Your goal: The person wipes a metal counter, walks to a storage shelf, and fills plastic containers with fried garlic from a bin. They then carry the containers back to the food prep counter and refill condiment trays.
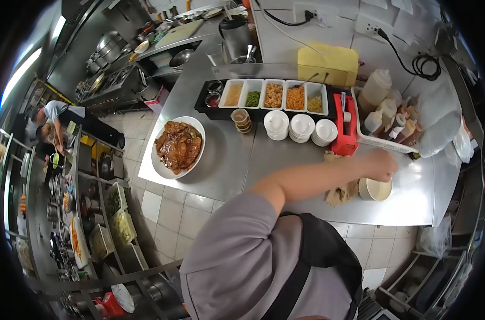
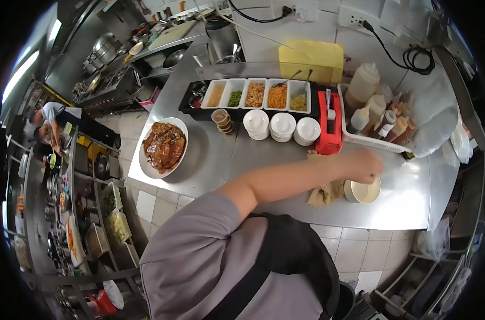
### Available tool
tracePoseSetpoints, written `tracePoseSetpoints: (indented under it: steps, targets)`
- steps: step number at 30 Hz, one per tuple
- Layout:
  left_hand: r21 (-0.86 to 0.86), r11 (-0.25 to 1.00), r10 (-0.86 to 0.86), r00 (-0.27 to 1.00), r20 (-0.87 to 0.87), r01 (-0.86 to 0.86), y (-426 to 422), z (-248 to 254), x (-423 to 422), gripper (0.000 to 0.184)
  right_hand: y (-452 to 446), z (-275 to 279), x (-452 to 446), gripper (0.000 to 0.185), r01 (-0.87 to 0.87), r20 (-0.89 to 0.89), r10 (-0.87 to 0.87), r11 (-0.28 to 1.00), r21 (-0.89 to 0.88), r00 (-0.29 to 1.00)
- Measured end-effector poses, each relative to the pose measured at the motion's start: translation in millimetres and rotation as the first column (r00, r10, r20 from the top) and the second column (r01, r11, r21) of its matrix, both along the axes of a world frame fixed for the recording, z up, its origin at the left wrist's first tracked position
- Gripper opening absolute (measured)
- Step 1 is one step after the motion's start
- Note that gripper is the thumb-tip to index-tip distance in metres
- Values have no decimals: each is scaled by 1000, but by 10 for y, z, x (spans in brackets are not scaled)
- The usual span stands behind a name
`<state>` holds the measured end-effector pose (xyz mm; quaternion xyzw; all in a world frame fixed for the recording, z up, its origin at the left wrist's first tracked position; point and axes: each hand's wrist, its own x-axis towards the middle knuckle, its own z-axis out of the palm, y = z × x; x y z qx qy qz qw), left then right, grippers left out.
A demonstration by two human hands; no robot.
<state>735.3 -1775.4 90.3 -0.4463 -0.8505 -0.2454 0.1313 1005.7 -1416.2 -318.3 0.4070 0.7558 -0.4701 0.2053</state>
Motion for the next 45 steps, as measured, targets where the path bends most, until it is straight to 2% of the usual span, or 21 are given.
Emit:
tracePoseSetpoints:
  steps: [1, 2, 5, 8, 11, 12, 15, 19, 21, 22, 23, 25, 26, 27, 29, 31, 36, 38, 40, 43, 45]
  targets:
    - [240, 970, 38, 998, -41, -27, -301, 181, 82, 23, -21, 4, -63, 27, -16, 0, 16, 1000, 3, 1000]
    - [357, 929, 62, 993, 101, -95, -644, 370, 243, 23, -38, 31, -122, 27, -25, 0, 25, 1000, 9, 1000]
    - [551, 756, 149, 913, 379, -353, -1666, 843, 825, 23, -87, 83, -321, 27, -61, 3, 61, 998, 23, 998]
    - [592, 562, 456, 813, 361, -578, -2574, 1049, 1296, 25, -175, 165, -505, 27, -91, 11, 91, 995, 47, 996]
    - [729, 284, 831, 539, 137, -623, -3413, 1097, 1566, 23, -266, 262, -671, 27, -125, 17, 124, 990, 70, 992]
    - [709, 214, 901, 416, 121, -672, -3566, 1195, 1625, 20, -292, 296, -708, 27, -133, 17, 132, 988, 77, 991]
    - [627, 176, 958, 280, 70, -759, -4243, 798, 1450, 19, -281, 434, -736, 28, -159, 13, 158, 983, 97, 987]
    - [484, 176, 955, 268, 127, -857, -4750, 67, 1083, 21, -314, 613, -744, 28, -192, -15, 194, 976, 101, 981]
    - [330, 133, 960, 204, 190, -934, -4867, -248, 967, 33, -366, 696, -731, 28, -220, -36, 225, 970, 102, 974]
    - [285, 121, 990, 138, 40, -951, -4763, -256, 978, 51, -402, 718, -726, 28, -254, -46, 259, 963, 95, 965]
    - [156, 87, 990, 102, 92, -984, -4553, -18, 1038, 63, -457, 723, -681, 28, -294, -62, 300, 951, 97, 952]
    - [350, 166, 986, 165, -32, -922, -4169, 29, 1049, 59, -565, 822, -442, 30, -461, -72, 480, 867, 188, 874]
    - [556, 258, 946, 325, 23, -790, -3722, 195, 1097, 51, -649, 729, -304, 29, -251, -84, 262, 960, 125, 961]
    - [511, 369, 878, 472, 84, -776, -3196, 277, 1226, 43, -717, 659, -143, 27, -48, -49, 51, 997, 63, 997]
    - [500, 657, 603, 792, 100, -564, -2185, 113, 1183, 27, -800, 671, 351, 26, 31, 165, -51, 992, 121, 985]
    - [374, 858, 321, 936, 144, -352, -1601, -33, 1170, 25, -784, 731, 642, 22, 147, 156, -161, 984, 98, 975]
    - [364, 907, 22, 887, 460, -211, -499, -404, 1206, 24, -477, 647, 944, 19, 301, -94, -290, 945, 129, 952]
    - [369, 898, 82, 917, 391, -238, -200, -380, 1098, 28, -353, 552, 1044, 19, 354, -188, -329, 928, 119, 925]
    - [276, 912, 216, 926, 310, -304, 51, -383, 978, 26, -176, 450, 1073, 16, 307, -299, -242, 932, 192, 923]
    - [126, 974, 155, 962, 227, -186, 303, -273, 813, 17, 94, 466, 1075, 17, 275, -343, -173, 921, 275, 923]
    - [196, 967, 117, 964, 238, -166, 709, -23, 770, 9, 213, 517, 1193, 17, 172, -367, 94, 758, 629, 925]
